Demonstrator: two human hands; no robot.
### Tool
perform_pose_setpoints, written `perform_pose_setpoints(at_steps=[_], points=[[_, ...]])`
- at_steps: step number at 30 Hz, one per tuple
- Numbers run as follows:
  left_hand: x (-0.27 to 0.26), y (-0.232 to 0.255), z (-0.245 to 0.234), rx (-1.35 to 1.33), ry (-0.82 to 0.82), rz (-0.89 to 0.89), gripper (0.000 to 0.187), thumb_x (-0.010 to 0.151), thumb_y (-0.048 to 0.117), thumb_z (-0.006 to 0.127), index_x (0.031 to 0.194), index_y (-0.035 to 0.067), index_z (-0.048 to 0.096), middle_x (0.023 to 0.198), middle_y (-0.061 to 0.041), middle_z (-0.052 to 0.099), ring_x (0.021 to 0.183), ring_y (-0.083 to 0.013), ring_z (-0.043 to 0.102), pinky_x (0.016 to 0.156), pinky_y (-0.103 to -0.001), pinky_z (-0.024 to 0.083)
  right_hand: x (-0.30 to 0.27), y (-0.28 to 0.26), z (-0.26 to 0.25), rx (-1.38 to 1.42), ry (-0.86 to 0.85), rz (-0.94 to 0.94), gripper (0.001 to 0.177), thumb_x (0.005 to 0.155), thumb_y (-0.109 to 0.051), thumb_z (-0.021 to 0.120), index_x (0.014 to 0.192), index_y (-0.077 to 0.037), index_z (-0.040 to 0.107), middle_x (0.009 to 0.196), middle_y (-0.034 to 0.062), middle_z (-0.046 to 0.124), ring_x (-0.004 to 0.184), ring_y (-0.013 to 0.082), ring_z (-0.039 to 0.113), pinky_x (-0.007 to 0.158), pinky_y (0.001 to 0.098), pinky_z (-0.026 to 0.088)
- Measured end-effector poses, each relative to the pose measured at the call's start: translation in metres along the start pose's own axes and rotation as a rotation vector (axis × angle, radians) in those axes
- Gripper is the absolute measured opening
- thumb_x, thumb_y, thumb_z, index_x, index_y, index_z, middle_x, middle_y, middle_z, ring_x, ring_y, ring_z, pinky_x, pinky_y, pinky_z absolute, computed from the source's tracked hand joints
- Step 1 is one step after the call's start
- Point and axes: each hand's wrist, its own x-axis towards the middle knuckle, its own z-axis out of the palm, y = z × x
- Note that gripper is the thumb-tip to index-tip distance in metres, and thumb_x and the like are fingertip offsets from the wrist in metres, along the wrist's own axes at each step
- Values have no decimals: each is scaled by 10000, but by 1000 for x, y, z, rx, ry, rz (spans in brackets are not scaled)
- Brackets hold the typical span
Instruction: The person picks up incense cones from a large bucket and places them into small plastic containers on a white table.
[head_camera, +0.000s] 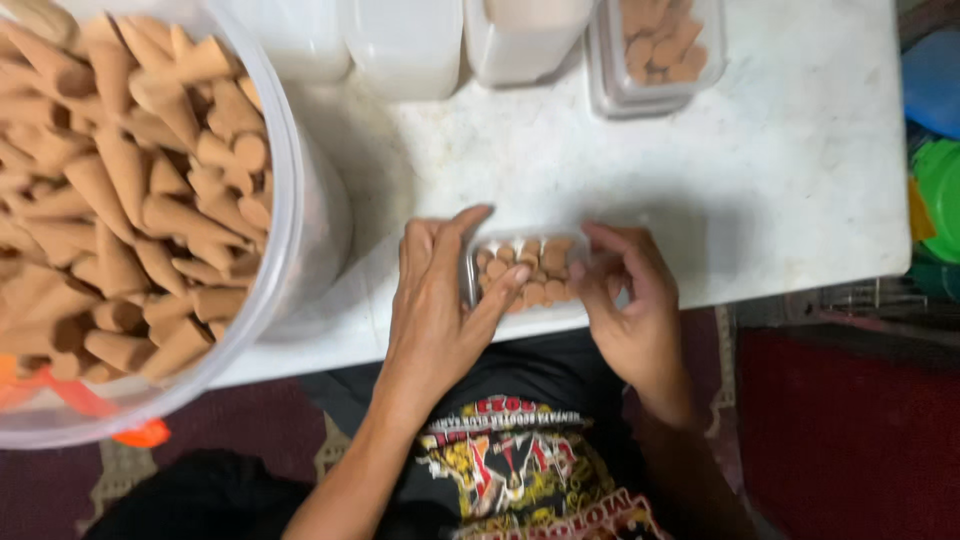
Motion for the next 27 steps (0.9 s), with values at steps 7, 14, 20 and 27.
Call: perform_pose_setpoints(at_steps=[7,14,20,27], points=[[-2,10,-6,63,-252,-368,663,868,582,612,1441,271,494,755,-3,643,696,-203,630,642,-372,474,-7,10,-1,113,16,284,331,958,-217,690,1257,-81,731,641,-72,424,570,47,375,538,241,363],[7,12,9,118,-258,-356,585,854,566,625,1359,293,510,1063,27,765,910,-267,707,769,-424,521,2,4,-11,69,11,389,368,960,-311,631,1246,-125,771,568,-62,418,534,67,400,521,275,342],[9,11,19,123,-217,-325,566,852,539,627,1335,261,528,1067,-4,764,947,-290,706,764,-429,527,5,3,-16,32,-10,388,402,963,-322,604,1275,-123,761,548,-74,439,512,66,415,506,278,342],[7,11,22,130,-194,-322,555,854,568,628,1311,269,530,1033,18,763,911,-267,703,735,-422,527,7,0,-20,39,-48,457,423,972,-355,578,1293,-148,759,554,-80,410,509,67,398,503,281,325]])
